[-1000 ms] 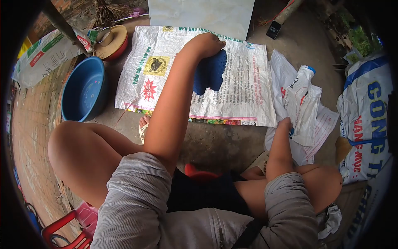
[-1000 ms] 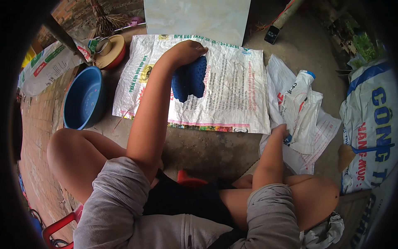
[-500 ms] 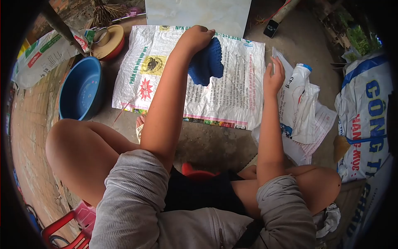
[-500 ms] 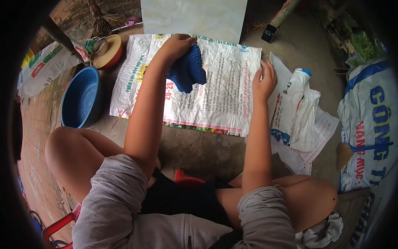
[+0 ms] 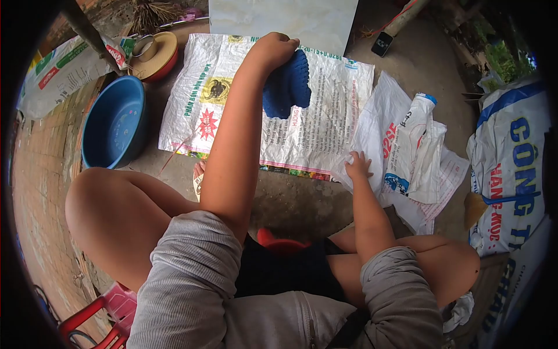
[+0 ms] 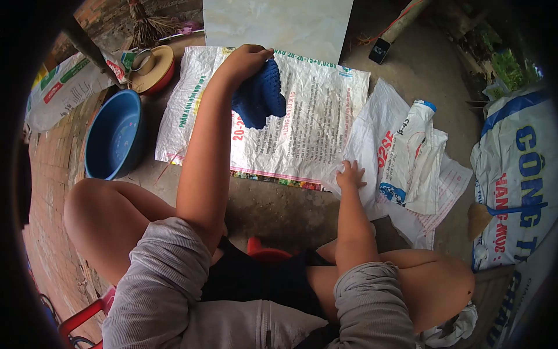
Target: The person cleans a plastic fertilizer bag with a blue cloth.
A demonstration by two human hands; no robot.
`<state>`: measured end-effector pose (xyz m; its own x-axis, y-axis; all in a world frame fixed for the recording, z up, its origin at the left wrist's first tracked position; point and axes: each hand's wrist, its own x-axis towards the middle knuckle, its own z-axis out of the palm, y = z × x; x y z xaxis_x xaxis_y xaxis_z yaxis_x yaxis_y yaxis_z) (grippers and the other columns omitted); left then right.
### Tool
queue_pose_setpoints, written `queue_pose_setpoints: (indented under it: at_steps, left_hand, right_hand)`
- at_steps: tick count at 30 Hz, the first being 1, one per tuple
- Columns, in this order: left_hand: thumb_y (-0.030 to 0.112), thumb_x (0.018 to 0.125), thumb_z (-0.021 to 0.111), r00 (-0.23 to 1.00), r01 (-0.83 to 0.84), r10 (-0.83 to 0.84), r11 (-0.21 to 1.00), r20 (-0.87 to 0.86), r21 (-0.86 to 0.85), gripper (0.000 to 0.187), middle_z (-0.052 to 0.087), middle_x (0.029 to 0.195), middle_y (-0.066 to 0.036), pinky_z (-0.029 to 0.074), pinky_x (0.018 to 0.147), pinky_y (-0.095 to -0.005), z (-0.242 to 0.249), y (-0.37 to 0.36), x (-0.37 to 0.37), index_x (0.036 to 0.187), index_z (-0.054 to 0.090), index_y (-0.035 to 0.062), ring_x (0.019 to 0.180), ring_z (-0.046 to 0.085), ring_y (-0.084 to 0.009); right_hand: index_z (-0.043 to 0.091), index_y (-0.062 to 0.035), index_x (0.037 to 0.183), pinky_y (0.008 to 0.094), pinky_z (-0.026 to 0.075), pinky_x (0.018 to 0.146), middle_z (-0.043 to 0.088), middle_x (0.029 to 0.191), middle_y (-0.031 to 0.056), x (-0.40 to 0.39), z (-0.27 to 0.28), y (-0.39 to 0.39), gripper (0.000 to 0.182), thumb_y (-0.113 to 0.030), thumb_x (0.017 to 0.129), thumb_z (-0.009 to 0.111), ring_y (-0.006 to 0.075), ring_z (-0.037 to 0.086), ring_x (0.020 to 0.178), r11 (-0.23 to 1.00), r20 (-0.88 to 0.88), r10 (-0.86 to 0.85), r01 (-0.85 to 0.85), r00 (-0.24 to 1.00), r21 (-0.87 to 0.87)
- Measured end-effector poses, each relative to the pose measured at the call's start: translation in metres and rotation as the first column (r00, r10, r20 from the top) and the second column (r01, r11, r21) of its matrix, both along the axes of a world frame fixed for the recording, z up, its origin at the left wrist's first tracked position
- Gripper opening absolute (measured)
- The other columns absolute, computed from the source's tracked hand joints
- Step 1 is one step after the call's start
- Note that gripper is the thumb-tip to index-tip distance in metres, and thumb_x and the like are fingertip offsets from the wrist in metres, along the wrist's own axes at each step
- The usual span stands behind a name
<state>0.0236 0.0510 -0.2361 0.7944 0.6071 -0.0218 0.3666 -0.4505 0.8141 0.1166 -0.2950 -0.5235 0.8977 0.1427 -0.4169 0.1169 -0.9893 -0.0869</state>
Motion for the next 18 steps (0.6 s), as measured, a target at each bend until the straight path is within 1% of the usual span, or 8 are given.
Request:
queue_pose_setpoints:
  at_steps: [2, 5, 6, 9, 11, 15, 17, 18]
  left_hand:
    - [0.037, 0.089, 0.057, 1.000, 0.023, -0.023, 1.000, 0.013, 0.002, 0.045, 0.068, 0.110, -0.022, 0.048, 0.094, -0.0385, 0.001, -0.005, 0.002, 0.115, 0.068, 0.0020, 0.104, 0.066, -0.0344]
    - [0.037, 0.089, 0.057, 0.999, 0.044, -0.044, 0.999, -0.008, 0.007, 0.044, 0.068, 0.109, -0.022, 0.049, 0.093, -0.0388, -0.001, -0.015, 0.004, 0.114, 0.068, 0.0024, 0.103, 0.066, -0.0345]
    - [0.037, 0.089, 0.057, 0.999, 0.040, -0.040, 0.999, -0.004, 0.009, 0.044, 0.068, 0.109, -0.022, 0.049, 0.093, -0.0388, -0.003, -0.015, 0.008, 0.114, 0.068, 0.0024, 0.103, 0.066, -0.0345]
    - [0.039, 0.091, 0.059, 0.998, 0.056, -0.056, 0.997, 0.002, 0.044, 0.046, 0.071, 0.101, -0.019, 0.050, 0.087, -0.0362, -0.026, -0.019, 0.018, 0.110, 0.069, -0.0006, 0.093, 0.067, -0.0275]
    - [0.041, 0.091, 0.057, 0.996, 0.025, -0.025, 1.000, -0.082, 0.006, 0.047, 0.070, 0.102, -0.019, 0.049, 0.088, -0.0369, -0.047, -0.023, 0.028, 0.111, 0.068, -0.0001, 0.094, 0.068, -0.0288]
    - [0.047, 0.092, 0.053, 0.993, -0.048, 0.063, 0.988, -0.102, 0.147, 0.049, 0.069, 0.100, -0.025, 0.048, 0.090, -0.0415, -0.119, -0.046, 0.048, 0.106, 0.069, 0.0028, 0.099, 0.066, -0.0380]
    - [0.051, 0.091, 0.052, 0.972, 0.035, -0.005, 0.992, -0.234, 0.123, 0.052, 0.066, 0.110, -0.025, 0.048, 0.092, -0.0427, -0.154, -0.061, 0.049, 0.111, 0.067, 0.0049, 0.103, 0.063, -0.0410]
    - [0.052, 0.091, 0.052, 0.937, 0.149, -0.087, 0.975, -0.337, 0.162, 0.055, 0.062, 0.118, -0.026, 0.045, 0.096, -0.0437, -0.179, -0.067, 0.046, 0.119, 0.064, 0.0068, 0.111, 0.059, -0.0417]
  right_hand:
    - [0.041, -0.0428, 0.139, 0.0754, 0.020, 0.105, 0.013, 0.161, -0.0022, 0.010, -0.003, -0.011, 0.054, -0.048, 0.089, 0.060, 0.0416, 0.010, 0.146, 0.993, -0.027, -0.090, 0.087, 0.996, -0.083]
    - [0.043, -0.0398, 0.139, 0.0765, 0.020, 0.104, 0.011, 0.161, -0.0024, 0.018, -0.003, -0.031, 0.055, -0.055, 0.088, 0.057, 0.0435, 0.008, 0.145, 0.978, 0.025, -0.187, 0.189, 0.982, -0.086]
    - [0.040, -0.0386, 0.141, 0.0769, 0.020, 0.103, 0.008, 0.161, -0.0013, 0.023, -0.003, -0.036, 0.060, -0.060, 0.087, 0.055, 0.0440, 0.006, 0.145, 0.973, 0.039, -0.216, 0.218, 0.976, -0.073]
    - [0.036, -0.0397, 0.143, 0.0776, 0.020, 0.102, 0.005, 0.162, 0.0000, 0.036, -0.008, -0.052, 0.064, -0.061, 0.086, 0.056, 0.0452, 0.006, 0.145, 0.958, 0.064, -0.288, 0.287, 0.955, 0.023]
    - [0.034, -0.0404, 0.144, 0.0777, 0.021, 0.102, 0.004, 0.162, 0.0008, 0.041, -0.015, -0.056, 0.065, -0.061, 0.086, 0.055, 0.0458, 0.006, 0.145, 0.952, 0.038, -0.305, 0.304, 0.952, 0.034]
    - [0.030, -0.0432, 0.145, 0.0809, 0.015, 0.100, 0.003, 0.162, 0.0013, 0.051, -0.032, -0.065, 0.066, -0.060, 0.087, 0.054, 0.0503, -0.001, 0.143, 0.939, 0.048, -0.325, 0.317, 0.944, 0.135]
    - [0.028, -0.0446, 0.147, 0.0817, 0.013, 0.099, 0.003, 0.162, 0.0013, 0.058, -0.038, -0.073, 0.066, -0.061, 0.088, 0.052, 0.0511, -0.002, 0.143, 0.935, 0.042, -0.329, 0.319, 0.944, 0.156]
    - [0.029, -0.0449, 0.146, 0.0814, 0.013, 0.100, 0.004, 0.162, 0.0013, 0.064, -0.038, -0.077, 0.064, -0.061, 0.089, 0.050, 0.0512, -0.001, 0.143, 0.934, 0.041, -0.330, 0.320, 0.943, 0.157]
